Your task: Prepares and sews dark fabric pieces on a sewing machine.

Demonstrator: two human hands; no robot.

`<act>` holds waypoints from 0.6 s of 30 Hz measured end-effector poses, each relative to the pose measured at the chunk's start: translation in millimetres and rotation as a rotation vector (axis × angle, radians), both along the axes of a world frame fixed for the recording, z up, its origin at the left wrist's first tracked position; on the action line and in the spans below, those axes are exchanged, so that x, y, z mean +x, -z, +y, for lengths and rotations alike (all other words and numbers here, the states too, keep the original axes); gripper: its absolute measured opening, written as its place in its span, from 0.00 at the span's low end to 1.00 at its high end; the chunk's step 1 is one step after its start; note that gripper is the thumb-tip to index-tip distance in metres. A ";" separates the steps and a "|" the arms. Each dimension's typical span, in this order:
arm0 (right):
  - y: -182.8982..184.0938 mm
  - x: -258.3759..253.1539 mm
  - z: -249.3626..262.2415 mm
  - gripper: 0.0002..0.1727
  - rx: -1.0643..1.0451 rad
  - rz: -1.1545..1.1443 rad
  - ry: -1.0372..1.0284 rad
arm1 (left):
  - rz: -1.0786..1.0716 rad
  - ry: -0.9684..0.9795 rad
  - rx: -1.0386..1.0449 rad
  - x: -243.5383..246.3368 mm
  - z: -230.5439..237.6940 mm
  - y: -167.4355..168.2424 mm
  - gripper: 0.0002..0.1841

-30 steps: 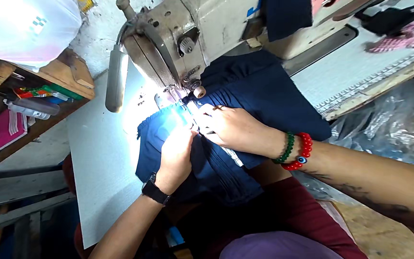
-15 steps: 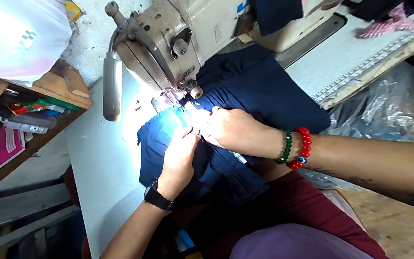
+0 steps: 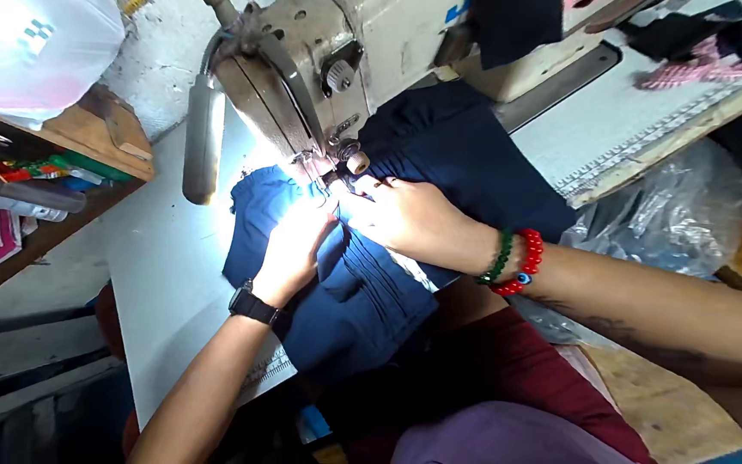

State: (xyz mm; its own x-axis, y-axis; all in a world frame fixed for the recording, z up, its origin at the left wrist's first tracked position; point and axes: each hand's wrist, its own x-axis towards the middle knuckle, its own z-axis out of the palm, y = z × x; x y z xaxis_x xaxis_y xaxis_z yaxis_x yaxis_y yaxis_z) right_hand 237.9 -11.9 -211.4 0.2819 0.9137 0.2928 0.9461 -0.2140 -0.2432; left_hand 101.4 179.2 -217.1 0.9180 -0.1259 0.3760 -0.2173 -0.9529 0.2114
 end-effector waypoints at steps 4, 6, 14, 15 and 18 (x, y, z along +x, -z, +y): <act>-1.7 -9.6 -39.1 0.18 0.089 0.079 -0.077 | -0.090 -0.115 -0.067 -9.3 -21.2 3.1 0.14; 1.7 -16.1 -56.2 0.19 0.111 0.095 -0.119 | -0.140 -0.181 -0.121 -15.0 -37.3 -0.6 0.14; 7.3 -25.6 -106.1 0.27 0.084 0.198 -0.170 | -0.253 -0.289 -0.328 -44.7 -107.5 -7.3 0.08; 10.2 -24.3 -111.3 0.28 0.073 0.201 -0.187 | -0.252 -0.289 -0.322 -48.8 -113.5 -4.9 0.07; 19.6 -22.4 -118.7 0.19 0.095 0.170 -0.250 | -0.245 -0.277 -0.231 -57.6 -123.1 5.0 0.07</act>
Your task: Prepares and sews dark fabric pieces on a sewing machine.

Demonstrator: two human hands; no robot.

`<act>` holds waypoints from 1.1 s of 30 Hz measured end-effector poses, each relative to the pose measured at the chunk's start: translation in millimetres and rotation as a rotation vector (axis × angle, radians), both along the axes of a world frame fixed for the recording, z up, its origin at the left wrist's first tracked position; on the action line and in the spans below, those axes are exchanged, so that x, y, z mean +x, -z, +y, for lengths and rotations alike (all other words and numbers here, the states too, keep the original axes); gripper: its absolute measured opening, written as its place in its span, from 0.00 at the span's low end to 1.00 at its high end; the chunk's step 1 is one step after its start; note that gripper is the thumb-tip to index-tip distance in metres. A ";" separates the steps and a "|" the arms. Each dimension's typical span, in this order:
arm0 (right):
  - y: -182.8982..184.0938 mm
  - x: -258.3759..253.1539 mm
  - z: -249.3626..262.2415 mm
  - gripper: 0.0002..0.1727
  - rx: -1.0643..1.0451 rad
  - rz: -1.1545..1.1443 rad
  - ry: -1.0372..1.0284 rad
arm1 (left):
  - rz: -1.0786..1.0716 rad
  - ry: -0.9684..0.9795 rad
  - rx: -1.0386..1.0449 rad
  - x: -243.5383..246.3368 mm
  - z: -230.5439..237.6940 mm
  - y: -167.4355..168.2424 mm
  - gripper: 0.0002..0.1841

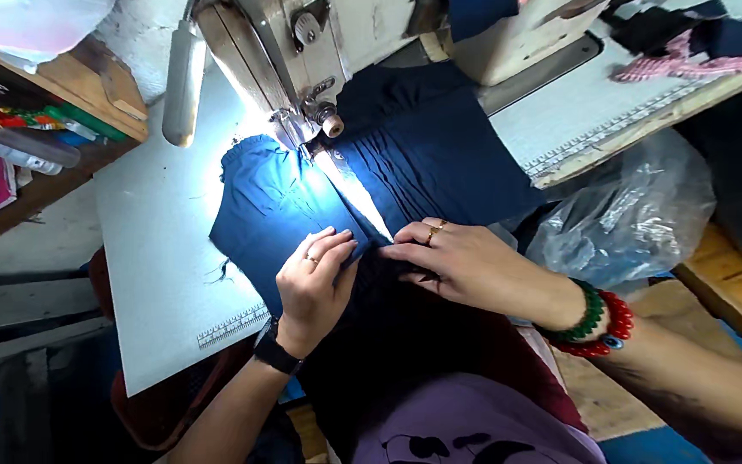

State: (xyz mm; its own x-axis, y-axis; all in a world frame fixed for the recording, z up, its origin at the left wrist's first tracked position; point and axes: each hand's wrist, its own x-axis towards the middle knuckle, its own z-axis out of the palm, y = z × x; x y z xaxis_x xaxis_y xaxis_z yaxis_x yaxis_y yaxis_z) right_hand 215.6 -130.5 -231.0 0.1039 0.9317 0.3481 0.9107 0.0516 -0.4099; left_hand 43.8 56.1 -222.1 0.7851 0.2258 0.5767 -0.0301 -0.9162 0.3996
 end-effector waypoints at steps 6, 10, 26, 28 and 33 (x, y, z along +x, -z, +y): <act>21.6 -23.1 2.5 0.12 0.209 -0.029 0.027 | 0.055 0.108 0.131 -12.6 10.8 7.0 0.09; 29.2 -49.5 13.7 0.12 0.246 0.040 0.086 | 0.085 0.249 0.043 -32.2 50.8 3.4 0.09; 43.7 -48.1 8.0 0.13 0.295 0.037 0.113 | 0.123 0.023 0.074 -11.9 -17.0 10.1 0.08; 43.4 -48.3 8.5 0.12 0.313 0.037 0.111 | 0.112 0.049 0.097 -14.5 -14.7 10.5 0.07; 46.9 -49.3 10.2 0.12 0.356 0.022 0.105 | 0.128 0.097 0.129 -20.0 -7.3 6.8 0.07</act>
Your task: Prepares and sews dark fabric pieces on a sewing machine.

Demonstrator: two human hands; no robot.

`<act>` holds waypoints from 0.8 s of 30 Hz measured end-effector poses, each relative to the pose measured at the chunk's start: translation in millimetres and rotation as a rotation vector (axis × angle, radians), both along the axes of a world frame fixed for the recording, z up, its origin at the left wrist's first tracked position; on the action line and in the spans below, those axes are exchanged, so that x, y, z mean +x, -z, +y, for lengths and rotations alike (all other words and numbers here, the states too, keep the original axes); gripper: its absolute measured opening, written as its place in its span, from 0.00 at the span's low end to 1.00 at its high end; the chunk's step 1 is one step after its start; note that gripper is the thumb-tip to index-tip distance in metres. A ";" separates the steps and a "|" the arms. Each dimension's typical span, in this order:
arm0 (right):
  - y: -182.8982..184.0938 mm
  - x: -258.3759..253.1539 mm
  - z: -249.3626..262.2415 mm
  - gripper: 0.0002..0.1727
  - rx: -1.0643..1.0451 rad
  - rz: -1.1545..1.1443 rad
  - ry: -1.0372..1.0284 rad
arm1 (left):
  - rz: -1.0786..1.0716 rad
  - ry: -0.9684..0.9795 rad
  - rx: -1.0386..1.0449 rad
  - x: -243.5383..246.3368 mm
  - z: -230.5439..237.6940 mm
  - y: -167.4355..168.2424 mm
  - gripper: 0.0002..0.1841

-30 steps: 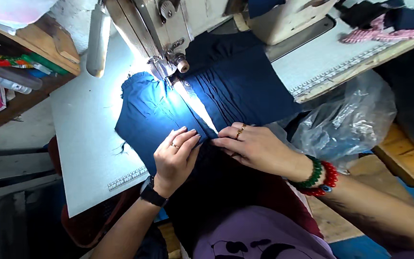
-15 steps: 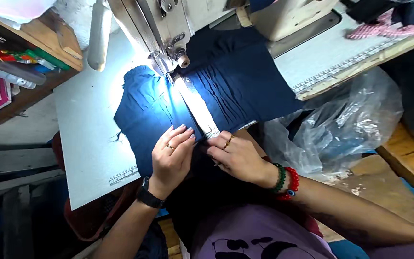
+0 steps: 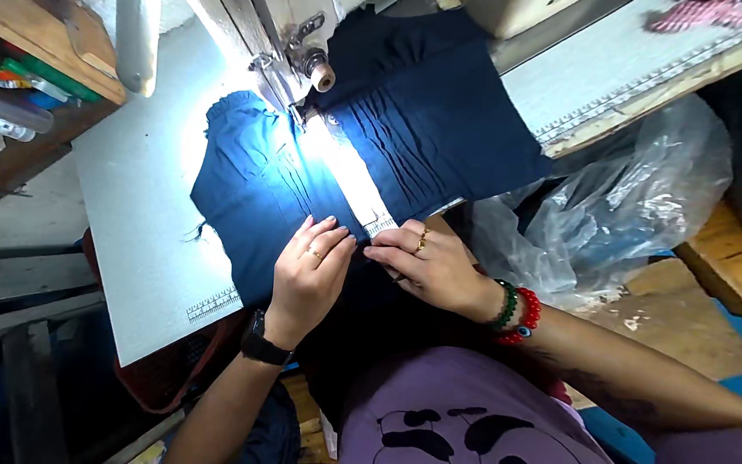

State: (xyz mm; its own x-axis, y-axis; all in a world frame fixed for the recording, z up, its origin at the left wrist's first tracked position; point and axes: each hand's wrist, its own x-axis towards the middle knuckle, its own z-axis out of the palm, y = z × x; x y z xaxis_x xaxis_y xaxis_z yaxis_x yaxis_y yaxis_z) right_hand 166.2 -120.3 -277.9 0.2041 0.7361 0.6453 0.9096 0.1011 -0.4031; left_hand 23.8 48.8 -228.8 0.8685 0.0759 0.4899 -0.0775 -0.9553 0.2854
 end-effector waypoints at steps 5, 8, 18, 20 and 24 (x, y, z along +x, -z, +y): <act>-0.1 3.4 0.2 0.13 0.012 0.061 -0.035 | -0.001 -0.004 -0.002 1.2 1.5 -0.6 0.07; -10.8 8.8 -0.2 0.13 0.035 0.188 -0.033 | -0.026 -0.011 -0.007 2.7 1.2 -0.3 0.07; -35.3 26.6 17.5 0.12 -0.081 0.052 -0.049 | -0.087 -0.042 -0.013 9.3 2.5 -2.5 0.06; -35.2 28.1 18.1 0.11 -0.064 0.035 -0.073 | -0.097 -0.040 -0.006 9.0 2.1 -2.6 0.06; -31.5 28.6 13.5 0.11 0.013 -0.053 -0.113 | -0.115 -0.037 0.060 6.4 1.3 -2.0 0.07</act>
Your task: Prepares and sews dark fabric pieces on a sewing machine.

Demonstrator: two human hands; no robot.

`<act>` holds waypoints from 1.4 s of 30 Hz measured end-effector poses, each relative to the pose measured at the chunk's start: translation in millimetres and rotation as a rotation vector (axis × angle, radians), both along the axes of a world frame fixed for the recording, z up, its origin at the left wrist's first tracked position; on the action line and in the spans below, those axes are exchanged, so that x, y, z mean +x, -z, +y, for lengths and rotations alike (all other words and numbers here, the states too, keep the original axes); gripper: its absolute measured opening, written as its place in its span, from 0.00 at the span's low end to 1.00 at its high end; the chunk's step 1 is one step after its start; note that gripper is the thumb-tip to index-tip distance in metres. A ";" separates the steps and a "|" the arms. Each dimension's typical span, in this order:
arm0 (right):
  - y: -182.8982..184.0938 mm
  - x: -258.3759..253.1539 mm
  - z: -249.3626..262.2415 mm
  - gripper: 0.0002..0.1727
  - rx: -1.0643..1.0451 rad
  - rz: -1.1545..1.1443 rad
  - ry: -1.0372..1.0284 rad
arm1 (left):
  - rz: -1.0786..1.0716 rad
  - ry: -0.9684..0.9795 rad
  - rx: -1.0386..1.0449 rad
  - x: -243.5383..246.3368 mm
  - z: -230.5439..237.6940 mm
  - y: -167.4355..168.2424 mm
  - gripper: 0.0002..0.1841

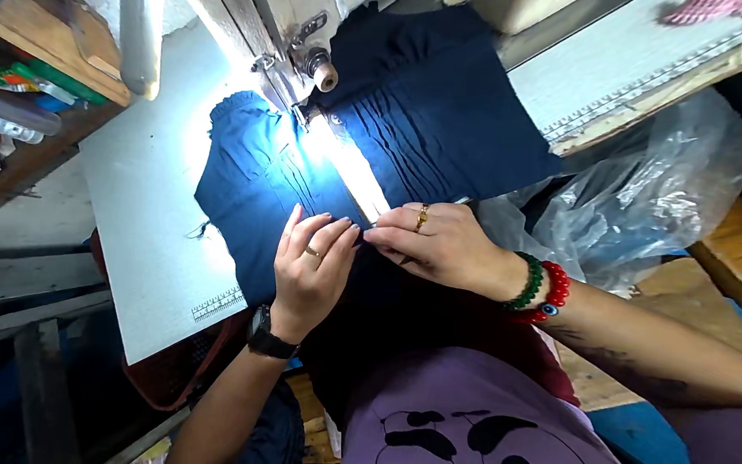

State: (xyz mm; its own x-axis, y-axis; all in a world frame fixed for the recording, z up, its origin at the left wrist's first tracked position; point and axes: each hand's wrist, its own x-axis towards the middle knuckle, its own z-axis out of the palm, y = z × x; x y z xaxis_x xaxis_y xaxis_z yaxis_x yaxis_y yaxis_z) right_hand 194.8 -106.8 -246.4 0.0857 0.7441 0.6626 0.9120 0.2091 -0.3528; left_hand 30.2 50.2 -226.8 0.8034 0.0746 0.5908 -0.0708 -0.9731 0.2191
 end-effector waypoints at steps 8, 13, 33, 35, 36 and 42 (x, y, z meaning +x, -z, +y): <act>8.3 1.9 -12.1 0.15 -0.050 -0.006 -0.042 | 0.112 0.074 -0.076 -6.2 6.2 5.7 0.08; 20.3 2.2 -17.6 0.17 -0.070 -0.064 -0.043 | 0.104 0.077 -0.161 -7.3 8.5 4.2 0.07; 28.3 -21.8 -11.4 0.11 -0.011 0.046 0.054 | 0.117 0.029 -0.133 -6.1 0.6 -0.4 0.08; 29.1 -20.9 -12.0 0.11 -0.009 0.040 0.046 | 0.127 0.027 -0.118 -5.3 -0.2 -0.2 0.08; 29.4 -20.6 -12.3 0.11 -0.007 0.036 0.041 | 0.133 0.028 -0.112 -5.1 -0.5 -0.3 0.08; 30.4 -17.6 -13.7 0.11 -0.014 0.028 0.027 | 0.145 0.035 -0.088 -4.5 -0.8 0.4 0.09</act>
State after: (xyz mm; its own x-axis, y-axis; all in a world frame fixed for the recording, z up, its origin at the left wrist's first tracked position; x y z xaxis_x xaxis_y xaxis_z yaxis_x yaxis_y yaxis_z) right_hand 177.3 -120.5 -276.8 0.1244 0.7501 0.6495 0.9068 0.1798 -0.3814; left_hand 25.7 49.4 -227.1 0.8829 0.0910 0.4607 -0.0659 -0.9473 0.3135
